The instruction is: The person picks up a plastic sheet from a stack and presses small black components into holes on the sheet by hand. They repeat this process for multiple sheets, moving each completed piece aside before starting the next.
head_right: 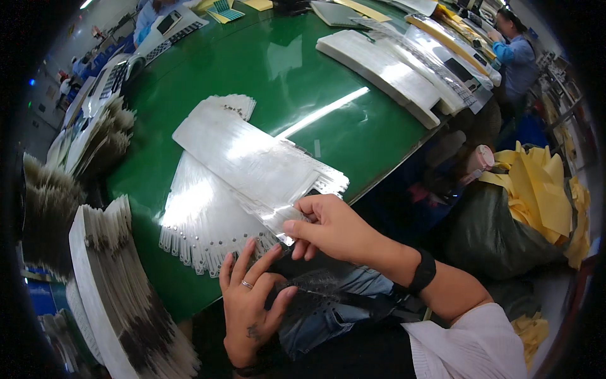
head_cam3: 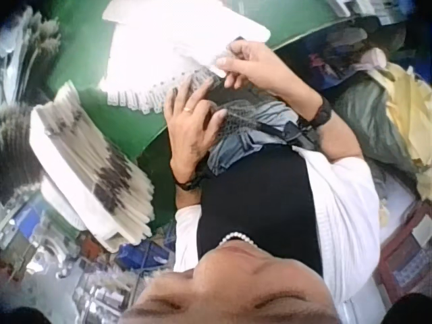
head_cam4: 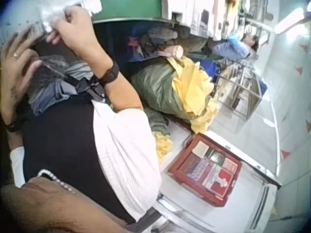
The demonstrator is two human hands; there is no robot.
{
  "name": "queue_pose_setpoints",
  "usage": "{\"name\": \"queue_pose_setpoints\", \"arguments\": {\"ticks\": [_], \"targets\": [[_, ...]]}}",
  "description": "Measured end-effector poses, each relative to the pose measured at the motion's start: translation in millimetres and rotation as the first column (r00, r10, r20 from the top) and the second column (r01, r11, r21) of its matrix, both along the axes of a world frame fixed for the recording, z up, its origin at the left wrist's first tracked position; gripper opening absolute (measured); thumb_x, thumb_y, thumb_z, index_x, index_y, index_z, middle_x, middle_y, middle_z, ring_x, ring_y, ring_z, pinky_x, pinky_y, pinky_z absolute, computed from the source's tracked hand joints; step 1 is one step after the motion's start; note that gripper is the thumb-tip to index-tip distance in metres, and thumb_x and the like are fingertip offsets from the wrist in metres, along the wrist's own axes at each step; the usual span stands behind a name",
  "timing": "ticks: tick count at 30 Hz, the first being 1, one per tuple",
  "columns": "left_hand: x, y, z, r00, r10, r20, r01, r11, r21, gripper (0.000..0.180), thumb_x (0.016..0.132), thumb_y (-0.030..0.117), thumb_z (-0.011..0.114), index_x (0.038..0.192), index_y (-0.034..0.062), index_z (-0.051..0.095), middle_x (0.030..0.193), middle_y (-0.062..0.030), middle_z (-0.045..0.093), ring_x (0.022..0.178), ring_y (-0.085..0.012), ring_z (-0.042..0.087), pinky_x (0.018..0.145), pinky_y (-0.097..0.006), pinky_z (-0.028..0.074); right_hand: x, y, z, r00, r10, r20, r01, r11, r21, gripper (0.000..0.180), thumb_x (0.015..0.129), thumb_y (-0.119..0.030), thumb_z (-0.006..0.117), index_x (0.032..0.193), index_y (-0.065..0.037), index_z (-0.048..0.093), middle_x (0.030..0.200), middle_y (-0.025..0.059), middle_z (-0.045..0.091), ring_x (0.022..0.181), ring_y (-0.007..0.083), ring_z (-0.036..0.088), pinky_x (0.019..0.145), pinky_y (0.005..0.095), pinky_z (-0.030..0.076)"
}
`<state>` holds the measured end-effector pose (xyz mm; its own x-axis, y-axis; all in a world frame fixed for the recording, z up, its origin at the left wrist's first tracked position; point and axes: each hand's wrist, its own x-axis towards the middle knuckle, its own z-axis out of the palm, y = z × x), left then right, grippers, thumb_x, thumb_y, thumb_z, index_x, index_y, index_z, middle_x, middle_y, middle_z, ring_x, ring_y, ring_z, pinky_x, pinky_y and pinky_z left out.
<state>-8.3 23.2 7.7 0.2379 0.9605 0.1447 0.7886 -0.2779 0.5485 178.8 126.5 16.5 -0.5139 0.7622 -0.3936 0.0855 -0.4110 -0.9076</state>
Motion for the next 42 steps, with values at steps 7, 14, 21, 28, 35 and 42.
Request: {"name": "queue_pose_setpoints", "arguments": {"ticks": [7, 14, 21, 28, 35, 42], "targets": [[-6.6, -0.7, -4.5, 1.0, -0.03, 0.008, 0.03, 1.0, 0.009, 0.019, 0.079, 0.031, 0.074, 0.082, 0.0127, 0.067, 0.133, -0.003, 0.06, 0.136, -0.0318, 0.042, 0.113, -0.053, 0.02, -15.0, -12.7, 6.5, 0.988, -0.085, 0.132, 0.078, 0.995, 0.058, 0.021, 0.095, -0.014, 0.058, 0.099, 0.007, 0.059, 0.077, 0.0099, 0.066, 0.063, 0.0137, 0.067, 0.054, 0.022, 0.051], [-6.3, -0.6, 0.4, 0.999, -0.039, 0.01, 0.039, 0.999, -0.003, 0.021, 0.079, 0.032, 0.074, 0.081, 0.0119, 0.067, 0.132, -0.0046, 0.061, 0.135, -0.0326, 0.043, 0.112, -0.053, 0.02, -12.3, -9.9, 8.1, 0.932, -0.111, 0.345, -0.048, 0.905, 0.423, 0.022, 0.089, -0.017, 0.063, 0.09, 0.005, 0.061, 0.068, 0.0187, 0.064, 0.06, 0.0274, 0.066, 0.055, 0.0361, 0.048], [-13.5, -2.9, 5.3, 0.994, -0.006, 0.11, -0.003, 0.997, 0.08, 0.022, 0.079, 0.03, 0.075, 0.081, 0.0109, 0.064, 0.132, -0.0041, 0.06, 0.13, -0.0288, 0.048, 0.108, -0.047, 0.03, -14.3, -9.0, 23.6, 0.817, -0.094, 0.568, -0.247, 0.833, 0.494, 0.025, 0.088, -0.019, 0.063, 0.086, 0.005, 0.06, 0.065, 0.0234, 0.062, 0.062, 0.0402, 0.063, 0.056, 0.0429, 0.049], [-1.6, 13.8, 6.5, 0.997, -0.081, -0.008, 0.081, 0.997, 0.008, 0.023, 0.079, 0.031, 0.073, 0.081, 0.0092, 0.065, 0.133, -0.0037, 0.06, 0.132, -0.0324, 0.045, 0.104, -0.048, 0.033, -9.0, -2.6, 27.7, 0.839, -0.063, 0.54, -0.233, 0.855, 0.462, 0.024, 0.087, -0.019, 0.064, 0.084, 0.004, 0.059, 0.065, 0.0231, 0.062, 0.061, 0.0413, 0.063, 0.056, 0.0446, 0.049], [-2.6, 11.5, 8.0, 0.998, -0.062, 0.012, 0.063, 0.996, -0.066, 0.023, 0.077, 0.031, 0.074, 0.082, 0.0104, 0.065, 0.134, -0.0014, 0.06, 0.132, -0.0311, 0.044, 0.106, -0.048, 0.03, 2.0, 5.3, 33.1, 0.924, 0.028, 0.382, -0.134, 0.958, 0.254, 0.022, 0.088, -0.015, 0.066, 0.092, 0.006, 0.061, 0.067, 0.0195, 0.062, 0.057, 0.0234, 0.063, 0.054, 0.0327, 0.048], [1.6, 14.9, 14.0, 0.999, -0.029, 0.029, 0.032, 0.995, -0.09, 0.024, 0.077, 0.032, 0.074, 0.081, 0.0099, 0.065, 0.131, -0.0026, 0.062, 0.132, -0.0311, 0.045, 0.106, -0.049, 0.03, 13.1, 7.7, 22.3, 0.951, 0.048, 0.305, -0.12, 0.967, 0.223, 0.024, 0.089, -0.016, 0.068, 0.1, 0.006, 0.063, 0.077, 0.0045, 0.064, 0.06, 0.0082, 0.057, 0.054, 0.0239, 0.044]]}}
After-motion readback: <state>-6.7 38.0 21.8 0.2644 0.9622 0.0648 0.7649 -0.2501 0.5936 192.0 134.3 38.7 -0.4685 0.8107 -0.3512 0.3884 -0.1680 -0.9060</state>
